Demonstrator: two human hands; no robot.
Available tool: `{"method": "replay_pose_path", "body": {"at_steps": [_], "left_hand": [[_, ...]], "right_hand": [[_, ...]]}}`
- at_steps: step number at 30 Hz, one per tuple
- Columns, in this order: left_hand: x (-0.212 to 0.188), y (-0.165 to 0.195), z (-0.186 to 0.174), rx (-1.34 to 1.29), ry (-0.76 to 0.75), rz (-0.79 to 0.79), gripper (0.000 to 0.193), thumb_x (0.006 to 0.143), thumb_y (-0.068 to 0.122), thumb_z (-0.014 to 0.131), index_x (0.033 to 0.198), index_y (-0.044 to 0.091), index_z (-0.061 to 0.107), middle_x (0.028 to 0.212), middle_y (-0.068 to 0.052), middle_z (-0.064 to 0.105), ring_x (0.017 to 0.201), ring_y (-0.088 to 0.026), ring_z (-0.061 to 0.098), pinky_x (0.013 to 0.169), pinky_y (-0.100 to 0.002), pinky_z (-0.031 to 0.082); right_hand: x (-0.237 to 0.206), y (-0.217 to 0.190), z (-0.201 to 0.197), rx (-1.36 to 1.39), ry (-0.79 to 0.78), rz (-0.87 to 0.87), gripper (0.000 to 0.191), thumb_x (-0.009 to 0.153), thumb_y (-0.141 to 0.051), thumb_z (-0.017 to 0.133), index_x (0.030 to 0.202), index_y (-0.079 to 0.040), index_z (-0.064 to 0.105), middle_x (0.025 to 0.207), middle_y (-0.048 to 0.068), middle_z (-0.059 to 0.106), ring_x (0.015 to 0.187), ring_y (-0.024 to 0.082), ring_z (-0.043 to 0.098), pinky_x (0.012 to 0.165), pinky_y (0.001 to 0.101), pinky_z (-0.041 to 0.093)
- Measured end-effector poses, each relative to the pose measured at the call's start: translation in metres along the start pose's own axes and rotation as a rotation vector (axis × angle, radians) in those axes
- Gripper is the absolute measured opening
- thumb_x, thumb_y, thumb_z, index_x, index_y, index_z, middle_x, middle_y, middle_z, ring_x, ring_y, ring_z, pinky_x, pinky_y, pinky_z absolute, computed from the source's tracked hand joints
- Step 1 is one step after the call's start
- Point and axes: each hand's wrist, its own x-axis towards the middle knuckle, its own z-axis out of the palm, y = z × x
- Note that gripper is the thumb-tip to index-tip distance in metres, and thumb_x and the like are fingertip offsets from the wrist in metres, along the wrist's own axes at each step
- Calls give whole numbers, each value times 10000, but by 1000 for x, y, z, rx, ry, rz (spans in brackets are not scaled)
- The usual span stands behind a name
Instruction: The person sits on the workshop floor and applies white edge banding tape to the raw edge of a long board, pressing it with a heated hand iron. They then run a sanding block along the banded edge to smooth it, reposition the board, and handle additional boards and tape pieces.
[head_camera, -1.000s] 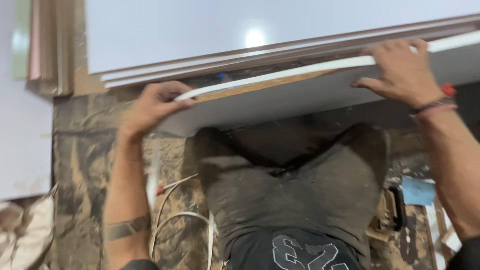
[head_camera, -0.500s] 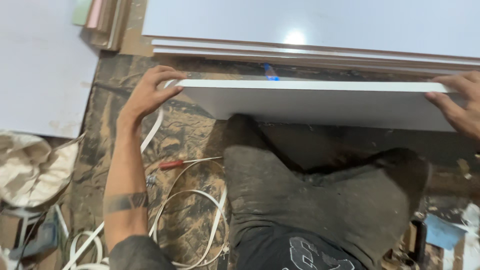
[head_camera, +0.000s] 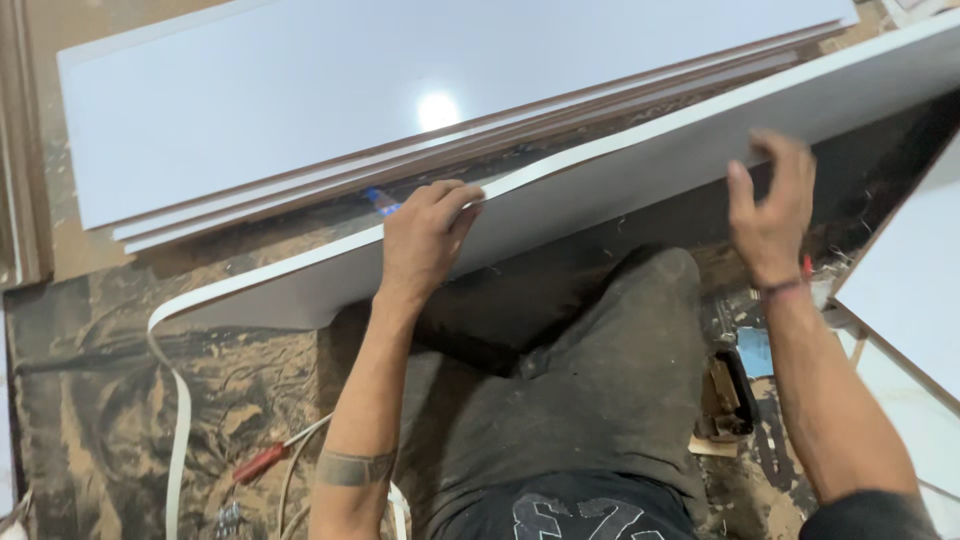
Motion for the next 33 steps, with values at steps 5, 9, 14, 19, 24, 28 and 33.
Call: {"method": "replay_pose_path", "body": {"at_steps": [5,9,14,19,24,28,33], "left_hand": [[7,1,1,-40,6,-17,94,951,195,761,1032,150,747,1027,-17,732,943,-246,704,761,-379,547],[5,1,1,-39,-38,-93,88,947,193,761,1028,162,750,979,-13,713,911,-240,689,732,-379,521],[3,0,-3,-20,-31,-89,115,938,215,762,1038,161,742,951,-15,693,918,-247,669,740,-392,511],[2,-3,0,-15,-16,-77,131,932,242,774,1022,155,737,921,-20,684,884,-255,657,716,-404,499],[0,-3,4,-27,2,-58,101,945,239,771,985,161,720,941,-7,687,896,-245,655,730,-393,503],[-3,1,1,4,-18,-92,126,929,248,777,928,150,699,900,-9,659,861,-241,637,704,-402,491],[-9,8,-1,-2,-10,-88,148,922,265,782,909,149,691,884,-5,645,854,-241,630,688,-403,486]], "right_hand": [[-139,78,-18,-266,-848,671,581,953,-510,547,1243,-18,657,1217,303,691,1126,450,680,989,519,525],[-214,83,-23,-140,-929,964,678,1061,-557,405,1222,51,657,1190,301,711,1161,453,652,1038,470,467],[-231,74,-27,51,-833,1022,597,1011,-514,491,1185,33,656,1085,280,761,1027,415,712,931,470,518],[-189,86,-45,-67,-681,812,657,1113,-529,405,1048,25,751,935,292,789,929,384,717,859,451,558],[-81,86,-96,-150,-375,555,511,1148,-473,475,1101,-3,668,941,248,678,921,413,660,837,494,499],[39,46,-116,-93,-316,268,554,1262,-410,510,932,24,606,764,144,647,716,268,661,684,404,488],[152,-15,-80,-22,-426,184,497,1187,-400,500,1021,34,676,810,108,654,710,197,661,650,359,502]]}}
